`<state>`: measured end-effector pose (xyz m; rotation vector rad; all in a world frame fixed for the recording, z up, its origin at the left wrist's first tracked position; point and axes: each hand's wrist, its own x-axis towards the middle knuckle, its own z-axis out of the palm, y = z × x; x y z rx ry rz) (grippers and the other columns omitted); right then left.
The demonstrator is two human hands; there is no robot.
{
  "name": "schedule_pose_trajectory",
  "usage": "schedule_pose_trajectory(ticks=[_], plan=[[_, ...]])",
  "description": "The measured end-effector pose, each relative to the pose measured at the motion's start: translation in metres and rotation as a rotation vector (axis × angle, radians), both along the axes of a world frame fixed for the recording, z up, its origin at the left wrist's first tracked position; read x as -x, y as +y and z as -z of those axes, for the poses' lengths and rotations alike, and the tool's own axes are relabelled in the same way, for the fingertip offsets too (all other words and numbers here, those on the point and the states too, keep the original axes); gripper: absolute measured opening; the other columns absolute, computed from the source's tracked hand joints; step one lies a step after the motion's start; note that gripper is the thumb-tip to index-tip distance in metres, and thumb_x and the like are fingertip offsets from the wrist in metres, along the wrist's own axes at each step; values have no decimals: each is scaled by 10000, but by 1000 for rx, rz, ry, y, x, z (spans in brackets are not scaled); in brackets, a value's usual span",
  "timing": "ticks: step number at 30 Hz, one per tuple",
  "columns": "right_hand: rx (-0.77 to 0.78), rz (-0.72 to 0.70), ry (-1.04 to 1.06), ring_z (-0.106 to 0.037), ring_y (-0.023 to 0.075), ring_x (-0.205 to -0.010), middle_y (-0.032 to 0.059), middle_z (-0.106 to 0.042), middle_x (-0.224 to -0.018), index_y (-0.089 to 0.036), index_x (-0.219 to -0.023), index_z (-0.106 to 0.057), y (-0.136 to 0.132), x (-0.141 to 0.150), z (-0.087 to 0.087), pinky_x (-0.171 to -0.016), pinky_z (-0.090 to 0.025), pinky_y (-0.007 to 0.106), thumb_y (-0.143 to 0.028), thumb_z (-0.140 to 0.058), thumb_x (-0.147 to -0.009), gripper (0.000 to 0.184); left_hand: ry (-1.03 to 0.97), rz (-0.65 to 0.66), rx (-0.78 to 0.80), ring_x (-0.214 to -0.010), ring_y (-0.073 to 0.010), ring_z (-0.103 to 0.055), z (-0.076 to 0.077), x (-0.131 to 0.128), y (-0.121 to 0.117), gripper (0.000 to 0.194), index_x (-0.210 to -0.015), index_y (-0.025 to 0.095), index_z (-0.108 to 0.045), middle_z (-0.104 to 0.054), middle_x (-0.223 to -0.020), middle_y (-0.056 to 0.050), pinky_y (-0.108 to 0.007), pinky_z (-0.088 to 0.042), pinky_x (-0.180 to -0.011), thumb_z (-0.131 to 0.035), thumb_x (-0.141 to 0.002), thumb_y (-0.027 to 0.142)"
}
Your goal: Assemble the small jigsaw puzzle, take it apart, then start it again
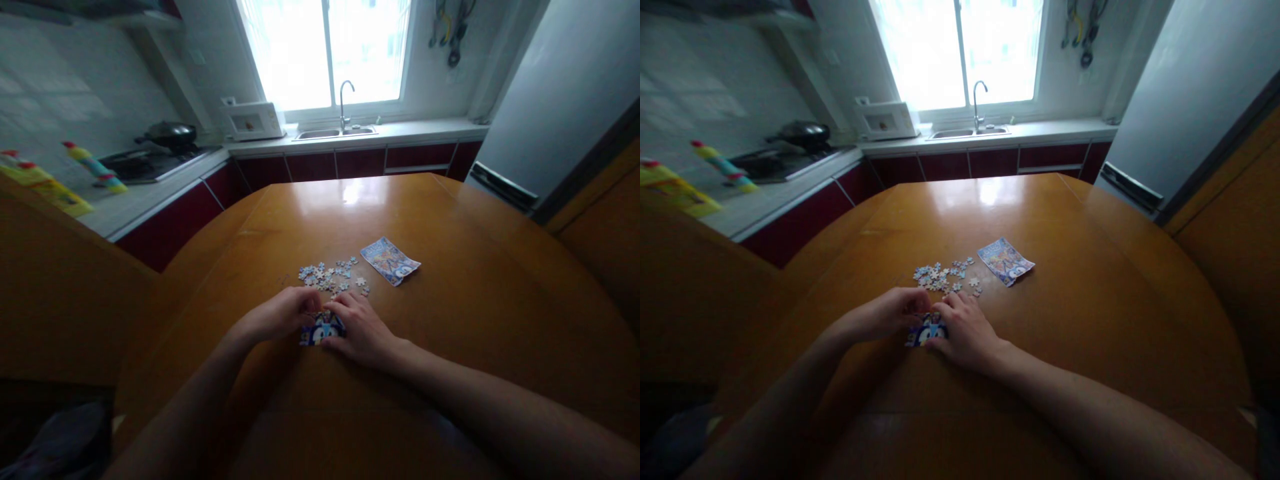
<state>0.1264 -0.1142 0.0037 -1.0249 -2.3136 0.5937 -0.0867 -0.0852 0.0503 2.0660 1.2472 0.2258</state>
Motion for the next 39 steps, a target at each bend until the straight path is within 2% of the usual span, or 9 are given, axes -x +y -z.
schedule_pose_trajectory(ticks=[6,12,17,19,21,27,34,37,39], plan=[[45,89,59,-527,245,-1026,80,-603,-1039,-186,-1026,-669,4,1,6,-934,-439,402,-199,-707,-851,180,-152,32,93,-674,-143,-548,1,-7,6,181,-785,147,-687,-640,-703,-19,-233,-425,-637,-589,-837,289],[51,106,168,-551,218,-939,61,-625,-947,-188,-894,-612,8,1,7,-854,-443,351,-82,-615,-857,112,-270,-17,145,-642,-126,-536,2,-8,11,222,-809,144,-694,-637,-686,-11,-222,-427,-611,-639,-838,357],[106,182,354,-585,213,-896,50,-662,-911,-201,-935,-651,12,2,8,-802,-457,343,-226,-679,-876,70,-404,-143,147,-618,-121,-553,4,-15,11,247,-789,129,-724,-665,-682,-28,-213,-422,-577,-700,-798,374],[147,233,421,-600,199,-831,40,-677,-859,-206,-891,-662,15,1,8,-743,-457,323,-235,-659,-886,30,-450,-199,171,-623,-129,-575,7,-20,10,258,-810,124,-750,-690,-699,-44,-217,-435,-576,-730,-777,379],[186,272,474,-599,178,-742,27,-682,-800,-207,-834,-661,18,0,7,-681,-445,303,-233,-626,-899,79,-509,-256,182,-644,-141,-601,10,-24,9,274,-851,122,-769,-714,-732,-58,-229,-463,-595,-753,-757,379],[237,274,574,-561,149,-643,6,-654,-738,-198,-818,-645,22,-3,3,-610,-419,277,-269,-588,-910,129,-612,-351,75,-699,-154,-629,17,-34,7,300,-881,124,-778,-743,-811,-75,-240,-492,-632,-756,-775,403],[257,242,567,-550,148,-620,-1,-630,-693,-198,-766,-621,22,-2,2,-585,-416,273,-256,-599,-876,126,-569,-420,-31,-732,-174,-669,22,-35,9,298,-879,127,-755,-750,-832,-73,-252,-525,-644,-741,-783,409],[224,302,595,-554,150,-618,8,-651,-702,-195,-777,-642,24,-3,4,-587,-425,276,-271,-606,-876,129,-538,-477,-131,-803,-205,-706,24,-34,11,269,-919,139,-762,-769,-894,-85,-291,-566,-716,-741,-776,366],[193,348,607,-564,155,-627,15,-665,-714,-196,-782,-657,27,-4,5,-594,-432,278,-274,-608,-876,131,-511,-448,-184,-844,-214,-718,26,-34,12,244,-953,153,-770,-775,-938,-84,-315,-580,-774,-730,-784,324]])
